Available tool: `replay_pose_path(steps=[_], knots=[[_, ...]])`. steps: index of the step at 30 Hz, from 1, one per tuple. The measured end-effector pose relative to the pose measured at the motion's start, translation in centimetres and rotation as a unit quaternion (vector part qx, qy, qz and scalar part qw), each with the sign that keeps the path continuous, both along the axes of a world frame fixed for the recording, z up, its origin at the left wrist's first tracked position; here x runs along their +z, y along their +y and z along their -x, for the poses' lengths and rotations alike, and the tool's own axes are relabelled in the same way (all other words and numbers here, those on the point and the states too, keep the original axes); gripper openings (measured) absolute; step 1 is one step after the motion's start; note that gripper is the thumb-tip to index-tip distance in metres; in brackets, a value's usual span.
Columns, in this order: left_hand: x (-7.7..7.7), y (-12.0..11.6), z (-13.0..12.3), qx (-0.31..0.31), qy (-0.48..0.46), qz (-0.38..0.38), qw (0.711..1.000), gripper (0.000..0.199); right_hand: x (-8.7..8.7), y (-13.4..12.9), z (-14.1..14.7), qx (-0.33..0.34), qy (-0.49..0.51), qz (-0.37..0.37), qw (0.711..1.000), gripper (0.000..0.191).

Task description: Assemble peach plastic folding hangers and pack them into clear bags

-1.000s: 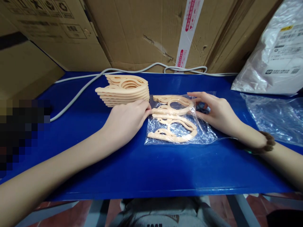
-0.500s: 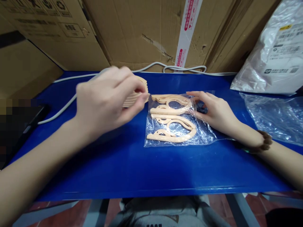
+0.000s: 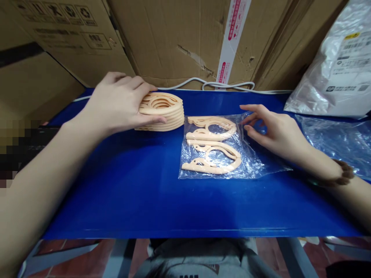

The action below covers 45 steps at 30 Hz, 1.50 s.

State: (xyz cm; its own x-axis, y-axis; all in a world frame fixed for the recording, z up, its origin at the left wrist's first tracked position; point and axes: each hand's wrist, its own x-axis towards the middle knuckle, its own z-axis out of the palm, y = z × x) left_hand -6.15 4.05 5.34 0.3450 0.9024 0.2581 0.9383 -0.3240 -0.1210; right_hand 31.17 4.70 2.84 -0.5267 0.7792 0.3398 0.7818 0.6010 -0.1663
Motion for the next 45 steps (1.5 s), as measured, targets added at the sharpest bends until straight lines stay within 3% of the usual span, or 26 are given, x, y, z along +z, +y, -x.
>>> replay_pose_path(steps=[6, 13, 18, 20, 24, 29, 34, 38, 45], knots=[[-0.5, 0.2, 0.1, 0.01, 0.044, -0.027, 0.999, 0.099, 0.1, 0.1, -0.1, 0.001, 0.001, -0.001, 1.0, 0.047], [0.1, 0.1, -0.3, 0.047, 0.064, -0.02, 0.997, 0.097, 0.3, 0.0, -0.1, 0.008, 0.017, -0.003, 1.0, 0.045], [0.5, -0.8, -0.9, 0.003, 0.002, -0.066, 0.998, 0.108, 0.9, -0.5, 0.2, -0.027, 0.008, -0.132, 0.991, 0.027], [0.5, -1.6, -1.9, -0.021, -0.001, -0.088, 0.996, 0.111, 1.3, -1.3, 0.8, -0.032, 0.04, -0.137, 0.989, 0.022], [0.1, -3.8, -4.5, -0.086, 0.017, -0.126, 0.988, 0.104, 1.8, -3.8, 2.6, 0.031, 0.185, 0.023, 0.982, 0.016], [-1.4, -5.9, -7.0, -0.18, -0.01, -0.202, 0.963, 0.075, 2.0, -6.4, 4.2, 0.05, 0.313, 0.207, 0.925, 0.029], [-2.5, -5.9, -7.6, -0.21, -0.049, -0.208, 0.954, 0.078, 2.4, -6.4, 4.3, 0.061, 0.376, 0.338, 0.861, 0.034], [-2.9, -5.3, -7.2, -0.217, -0.053, -0.183, 0.957, 0.091, 2.6, -5.7, 3.9, 0.046, 0.411, 0.373, 0.831, 0.037], [-3.2, -4.3, -6.3, -0.232, -0.057, -0.16, 0.958, 0.099, 2.9, -4.9, 3.3, 0.046, 0.407, 0.381, 0.829, 0.034]])
